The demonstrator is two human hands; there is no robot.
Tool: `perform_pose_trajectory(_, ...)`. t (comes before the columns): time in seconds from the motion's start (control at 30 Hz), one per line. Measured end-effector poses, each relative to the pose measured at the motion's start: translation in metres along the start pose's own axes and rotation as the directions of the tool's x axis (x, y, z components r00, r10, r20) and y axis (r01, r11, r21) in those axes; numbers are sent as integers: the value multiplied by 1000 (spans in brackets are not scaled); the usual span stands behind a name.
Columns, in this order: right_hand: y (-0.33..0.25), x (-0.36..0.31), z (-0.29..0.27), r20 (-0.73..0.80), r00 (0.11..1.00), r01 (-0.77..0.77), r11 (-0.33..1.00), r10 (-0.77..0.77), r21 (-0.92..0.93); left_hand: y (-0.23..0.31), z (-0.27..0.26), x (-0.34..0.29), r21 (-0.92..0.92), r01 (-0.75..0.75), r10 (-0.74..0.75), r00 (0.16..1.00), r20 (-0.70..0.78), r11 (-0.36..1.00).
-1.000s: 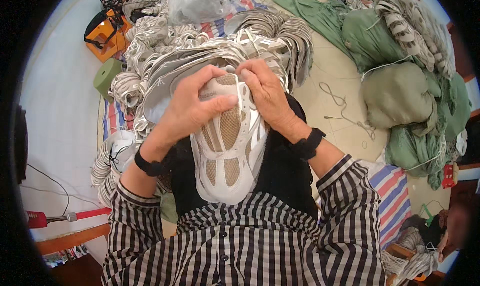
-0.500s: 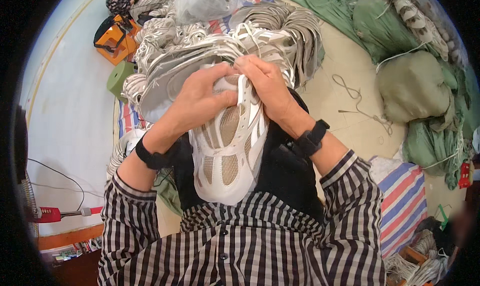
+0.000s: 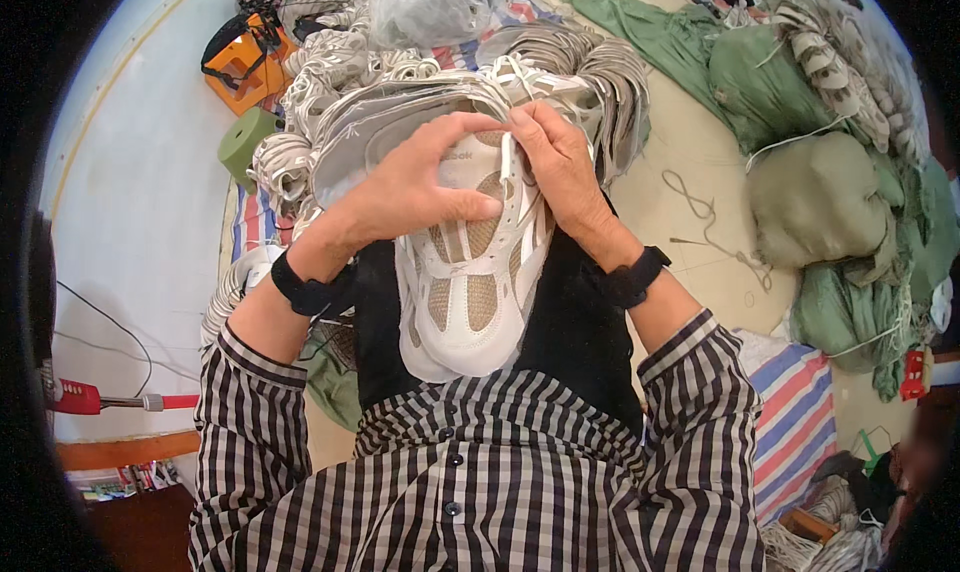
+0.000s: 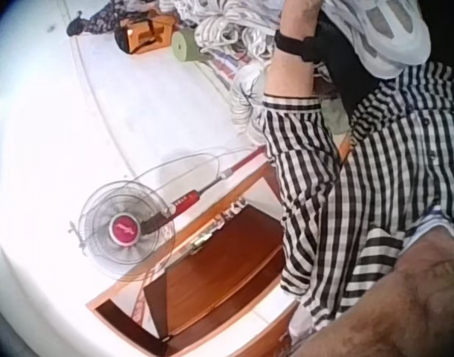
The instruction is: Lacing a series of sneaker shoe uppers as part of an assembly process.
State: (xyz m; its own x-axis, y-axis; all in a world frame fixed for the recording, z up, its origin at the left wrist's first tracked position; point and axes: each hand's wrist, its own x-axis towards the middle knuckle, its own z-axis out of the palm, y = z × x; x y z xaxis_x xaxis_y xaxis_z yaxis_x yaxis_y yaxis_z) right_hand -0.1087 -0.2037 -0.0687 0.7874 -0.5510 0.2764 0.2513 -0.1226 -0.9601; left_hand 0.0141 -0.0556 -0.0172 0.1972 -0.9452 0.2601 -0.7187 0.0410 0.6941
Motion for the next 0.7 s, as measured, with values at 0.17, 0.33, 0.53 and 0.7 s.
perform_pose_trajectory(0.17,-9,-7,18,-109,971,-153,907,211,393,5,1,-5,3,97,-96,993,73,995)
perform_pose_trajectory(0.33,2,-2,21,-179,981,57,996,-69,-67,19,11,-1,228,93,-100,995,17,969)
perform_pose_trajectory(0.53,11,11,24,-69,907,315,777,-416,-544,-16,21,-5,261,-101,150,973,-177,960)
perform_pose_trajectory(0.7,8,-10,18,-129,976,119,926,-175,-359,5,-29,-86,79,-139,158,923,-351,987)
